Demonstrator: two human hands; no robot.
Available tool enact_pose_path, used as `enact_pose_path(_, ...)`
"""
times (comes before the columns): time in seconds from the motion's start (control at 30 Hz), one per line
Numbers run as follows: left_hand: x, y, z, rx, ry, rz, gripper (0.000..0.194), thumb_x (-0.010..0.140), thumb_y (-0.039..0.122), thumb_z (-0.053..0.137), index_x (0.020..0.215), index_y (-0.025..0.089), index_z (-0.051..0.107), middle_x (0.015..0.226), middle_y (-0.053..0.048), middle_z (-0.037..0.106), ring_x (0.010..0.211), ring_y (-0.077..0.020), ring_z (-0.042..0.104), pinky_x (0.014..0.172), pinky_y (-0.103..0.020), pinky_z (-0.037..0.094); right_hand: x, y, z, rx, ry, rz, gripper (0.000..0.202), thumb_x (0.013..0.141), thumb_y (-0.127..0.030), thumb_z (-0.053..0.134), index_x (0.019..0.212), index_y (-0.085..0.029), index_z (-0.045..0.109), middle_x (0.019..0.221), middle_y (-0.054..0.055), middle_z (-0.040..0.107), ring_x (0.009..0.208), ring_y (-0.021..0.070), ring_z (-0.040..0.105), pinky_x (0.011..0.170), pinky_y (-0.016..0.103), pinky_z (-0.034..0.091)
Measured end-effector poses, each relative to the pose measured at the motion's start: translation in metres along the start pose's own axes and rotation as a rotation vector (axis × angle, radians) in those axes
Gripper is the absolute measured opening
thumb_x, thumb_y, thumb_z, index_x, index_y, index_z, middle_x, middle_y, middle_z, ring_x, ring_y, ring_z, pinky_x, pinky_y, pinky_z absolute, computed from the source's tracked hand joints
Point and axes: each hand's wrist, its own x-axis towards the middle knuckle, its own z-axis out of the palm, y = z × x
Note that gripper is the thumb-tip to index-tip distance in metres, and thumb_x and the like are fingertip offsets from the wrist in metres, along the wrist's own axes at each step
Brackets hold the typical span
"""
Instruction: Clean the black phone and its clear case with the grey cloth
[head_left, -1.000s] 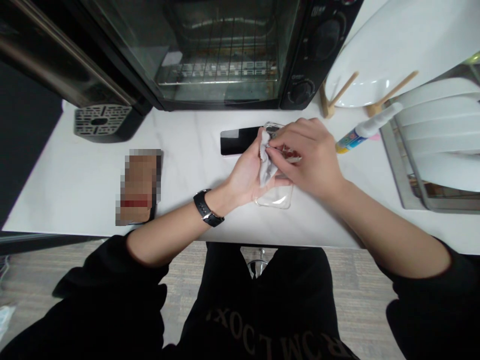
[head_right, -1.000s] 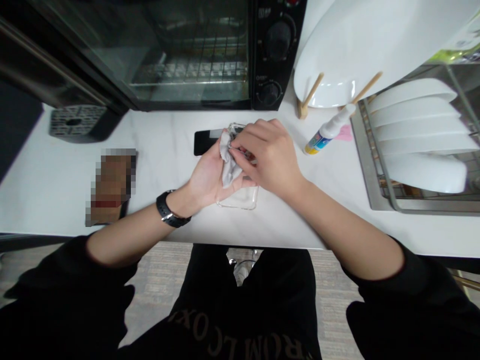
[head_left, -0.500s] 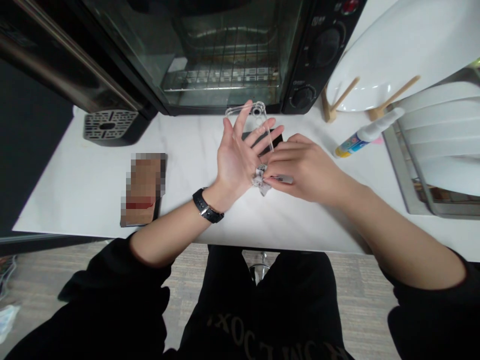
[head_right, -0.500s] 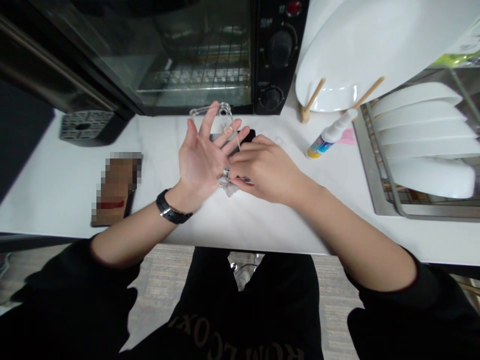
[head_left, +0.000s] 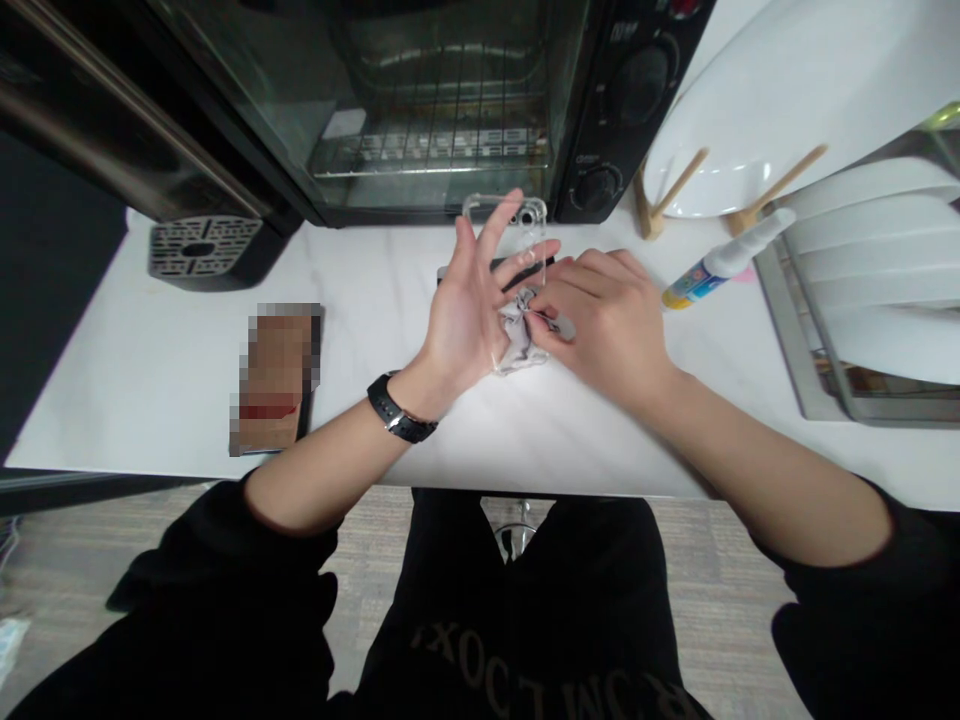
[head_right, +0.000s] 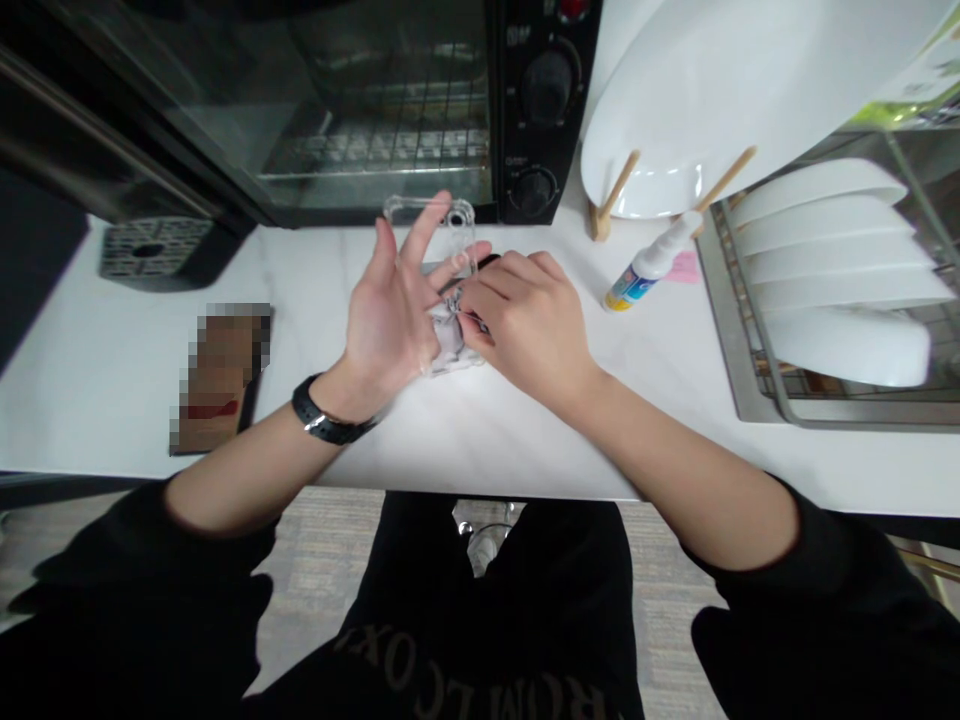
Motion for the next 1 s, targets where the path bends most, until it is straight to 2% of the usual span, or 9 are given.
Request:
enact_pose_path(0.13, -0.002, -0.011, 0.003, -0.014, -0.014, -0.154, 0.054, 0.118, 0.057, 0.036, 0.155, 0.029, 0.064, 0.140, -0.004, 0.074, 0.131, -0.0293, 0.074, 0.094, -0.045, 0.071, 0.002, 0.006, -0.004, -0.071, 0.023, 0.094, 0.016, 0.107, -0.027, 0.065, 0.092, -0.025, 0.070, 0.086, 0.005, 0.074, 0.094, 0.0273, 0.063, 0.086, 0.044, 0.043)
enact_pose_path(0.27, -0.002, -0.020, 0.002, -0.088, -0.068, -0.355, 0.056, 0.115, 0.064, 0.038, 0.125, 0.022, 0.074, 0.115, -0.008, 0.078, 0.119, -0.0318, 0.078, 0.096, -0.054, 0.069, 0.003, 0.010, -0.003, -0.076, 0.128, 0.114, 0.020, 0.109, -0.032, 0.062, 0.094, -0.024, 0.072, 0.085, 0.007, 0.073, 0.092, 0.0286, 0.064, 0.084, 0.046, 0.046)
enact_pose_path(0.37, -0.001, -0.023, -0.001, -0.088, -0.075, -0.416, 0.057, 0.115, 0.063, 0.035, 0.112, 0.021, 0.074, 0.101, -0.007, 0.078, 0.108, -0.0295, 0.079, 0.093, -0.050, 0.068, 0.002, 0.009, -0.003, 0.026, 0.141, 0.024, 0.019, 0.110, -0.033, 0.062, 0.095, -0.025, 0.072, 0.084, 0.006, 0.073, 0.089, 0.0276, 0.064, 0.079, 0.045, 0.048)
enact_pose_path(0.5, 0.000, -0.023, -0.001, -0.115, -0.010, -0.433, 0.053, 0.116, 0.058, 0.037, 0.124, 0.021, 0.073, 0.091, -0.004, 0.076, 0.092, -0.0234, 0.080, 0.080, -0.037, 0.067, 0.002, 0.007, -0.004, 0.156, 0.104, -0.071, 0.017, 0.109, -0.030, 0.061, 0.095, -0.026, 0.071, 0.088, 0.005, 0.075, 0.089, 0.0253, 0.068, 0.077, 0.044, 0.053)
enact_pose_path(0.6, 0.001, -0.018, 0.000, -0.168, -0.021, -0.364, 0.053, 0.118, 0.053, 0.032, 0.129, 0.021, 0.074, 0.089, -0.002, 0.075, 0.081, -0.0176, 0.078, 0.074, -0.029, 0.066, 0.001, 0.002, -0.003, 0.222, 0.085, -0.210, 0.020, 0.109, -0.026, 0.060, 0.092, -0.025, 0.071, 0.091, 0.005, 0.077, 0.093, 0.0248, 0.071, 0.083, 0.044, 0.058)
enact_pose_path(0.67, 0.002, -0.014, -0.001, -0.179, -0.050, -0.322, 0.053, 0.118, 0.051, 0.031, 0.131, 0.022, 0.074, 0.092, -0.003, 0.077, 0.077, -0.0171, 0.077, 0.071, -0.029, 0.065, 0.000, -0.004, -0.002, 0.256, 0.046, -0.293, 0.023, 0.110, -0.026, 0.060, 0.090, -0.025, 0.072, 0.091, 0.004, 0.078, 0.093, 0.0235, 0.071, 0.084, 0.043, 0.059)
enact_pose_path(0.73, 0.004, -0.010, -0.002, -0.158, -0.051, -0.308, 0.054, 0.117, 0.053, 0.033, 0.135, 0.024, 0.074, 0.096, -0.006, 0.079, 0.078, -0.0204, 0.078, 0.070, -0.033, 0.066, -0.002, -0.010, -0.001, 0.297, 0.020, -0.363, 0.025, 0.110, -0.026, 0.061, 0.088, -0.025, 0.072, 0.088, 0.002, 0.078, 0.088, 0.0222, 0.068, 0.079, 0.041, 0.057)
enact_pose_path(0.83, 0.006, -0.008, -0.004, -0.121, -0.012, -0.275, 0.058, 0.115, 0.058, 0.030, 0.143, 0.029, 0.071, 0.100, -0.009, 0.082, 0.087, -0.0251, 0.082, 0.077, -0.037, 0.067, -0.003, -0.015, -0.001, 0.360, -0.010, -0.447, 0.025, 0.108, -0.023, 0.062, 0.086, -0.025, 0.072, 0.083, 0.000, 0.075, 0.085, 0.0208, 0.065, 0.076, 0.037, 0.052)
enact_pose_path(1.0, 0.003, -0.009, 0.000, -0.074, 0.010, -0.194, 0.065, 0.117, 0.061, 0.022, 0.166, 0.029, 0.052, 0.100, -0.008, 0.081, 0.086, -0.0213, 0.082, 0.084, -0.033, 0.066, 0.001, -0.010, -0.008, 0.408, -0.127, -0.466, 0.022, 0.105, -0.018, 0.063, 0.085, -0.024, 0.070, 0.080, -0.001, 0.073, 0.083, 0.0197, 0.062, 0.079, 0.035, 0.050)
